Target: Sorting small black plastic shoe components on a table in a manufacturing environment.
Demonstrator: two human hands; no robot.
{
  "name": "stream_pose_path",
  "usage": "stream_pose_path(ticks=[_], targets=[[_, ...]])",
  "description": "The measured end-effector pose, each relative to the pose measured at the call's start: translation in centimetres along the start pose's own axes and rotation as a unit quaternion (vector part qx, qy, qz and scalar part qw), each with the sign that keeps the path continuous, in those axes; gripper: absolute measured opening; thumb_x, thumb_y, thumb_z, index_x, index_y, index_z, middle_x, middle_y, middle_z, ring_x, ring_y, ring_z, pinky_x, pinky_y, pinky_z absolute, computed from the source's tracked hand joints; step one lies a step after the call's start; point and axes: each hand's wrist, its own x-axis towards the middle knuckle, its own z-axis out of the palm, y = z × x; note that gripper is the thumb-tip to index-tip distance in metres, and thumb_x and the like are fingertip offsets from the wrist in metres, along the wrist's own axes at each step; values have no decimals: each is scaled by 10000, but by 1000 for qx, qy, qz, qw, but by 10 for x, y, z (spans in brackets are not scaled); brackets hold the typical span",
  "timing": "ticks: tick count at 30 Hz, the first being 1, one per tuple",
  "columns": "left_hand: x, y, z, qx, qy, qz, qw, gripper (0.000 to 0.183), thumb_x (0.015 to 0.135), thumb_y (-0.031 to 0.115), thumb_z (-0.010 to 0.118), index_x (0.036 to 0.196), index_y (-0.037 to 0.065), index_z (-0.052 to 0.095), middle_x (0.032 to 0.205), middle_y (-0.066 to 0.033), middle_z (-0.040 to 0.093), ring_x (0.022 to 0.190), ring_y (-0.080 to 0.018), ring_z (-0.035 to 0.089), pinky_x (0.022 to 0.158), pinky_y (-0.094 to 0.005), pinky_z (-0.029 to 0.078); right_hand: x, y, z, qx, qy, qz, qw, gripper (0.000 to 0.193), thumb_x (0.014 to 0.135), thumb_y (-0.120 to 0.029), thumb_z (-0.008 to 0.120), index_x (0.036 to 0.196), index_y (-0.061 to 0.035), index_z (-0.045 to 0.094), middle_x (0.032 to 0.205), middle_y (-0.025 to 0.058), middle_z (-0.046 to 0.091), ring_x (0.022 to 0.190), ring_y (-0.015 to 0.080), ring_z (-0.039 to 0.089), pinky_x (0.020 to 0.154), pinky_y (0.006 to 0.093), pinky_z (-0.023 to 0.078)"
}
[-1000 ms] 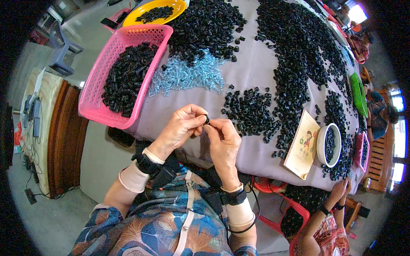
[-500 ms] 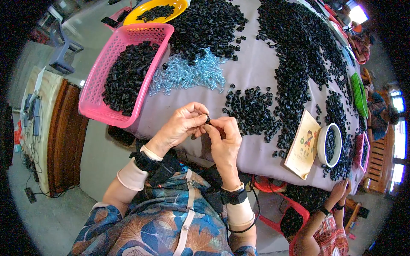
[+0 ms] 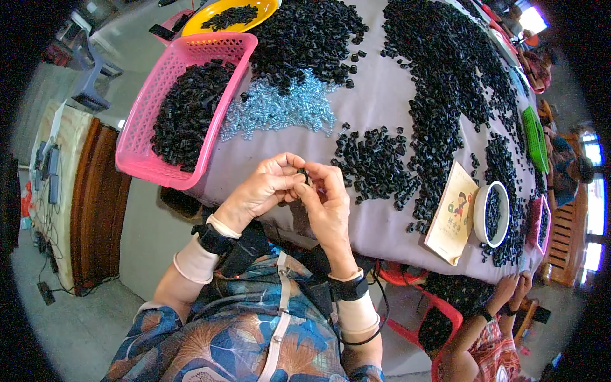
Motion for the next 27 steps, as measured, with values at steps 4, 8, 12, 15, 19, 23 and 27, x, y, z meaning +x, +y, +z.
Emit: stream_pose_path(ticks=[4,8,12,15,19,23,27], targets=[[0,4,-1,-5,3,-10,1000,179,863,80,590,1019,66,504,800,-22,594,652,-87,564,535,-190,444,4,6,0,-17,-24,-4,1000,295,790,8,609,1081,-8,567,978,31,488,742,72,470,634,199,438],[-1,2,1,-11,2,-13,1000,181,859,104,604,1008,71,505,804,-17,587,648,-100,564,540,-198,452,1,3,5,63,10,40,997,186,785,12,626,959,0,561,933,25,497,717,67,489,616,193,439],[-1,1,4,-6,12,-11,1000,165,858,113,608,989,75,515,794,-9,583,637,-101,555,550,-203,455,2,14,1,4,65,-38,997,142,780,0,657,835,-1,527,850,13,531,651,62,525,571,188,450],[-2,2,5,-34,23,-11,999,132,861,116,605,964,81,531,785,0,582,629,-98,547,560,-204,456,-1,6,2,-14,55,-39,998,132,786,-13,662,839,-3,541,786,21,577,600,62,543,521,189,458],[0,-2,2,-33,28,12,999,113,863,123,602,957,87,548,780,6,585,615,-80,541,539,-186,427,-3,1,5,59,54,41,996,109,797,-5,648,841,-7,549,744,42,615,568,63,549,490,191,458],[-1,-1,4,-15,49,20,998,110,863,120,602,955,82,556,776,5,590,591,-68,534,512,-183,409,-3,0,6,74,61,40,995,101,800,-2,643,835,-4,549,721,60,627,546,64,547,470,192,452],[-1,0,6,-12,41,32,999,101,862,114,601,947,78,561,772,6,590,586,-68,533,508,-187,415,-2,-4,3,63,41,42,996,109,801,-7,645,811,-4,537,699,55,618,540,61,544,467,191,450]])
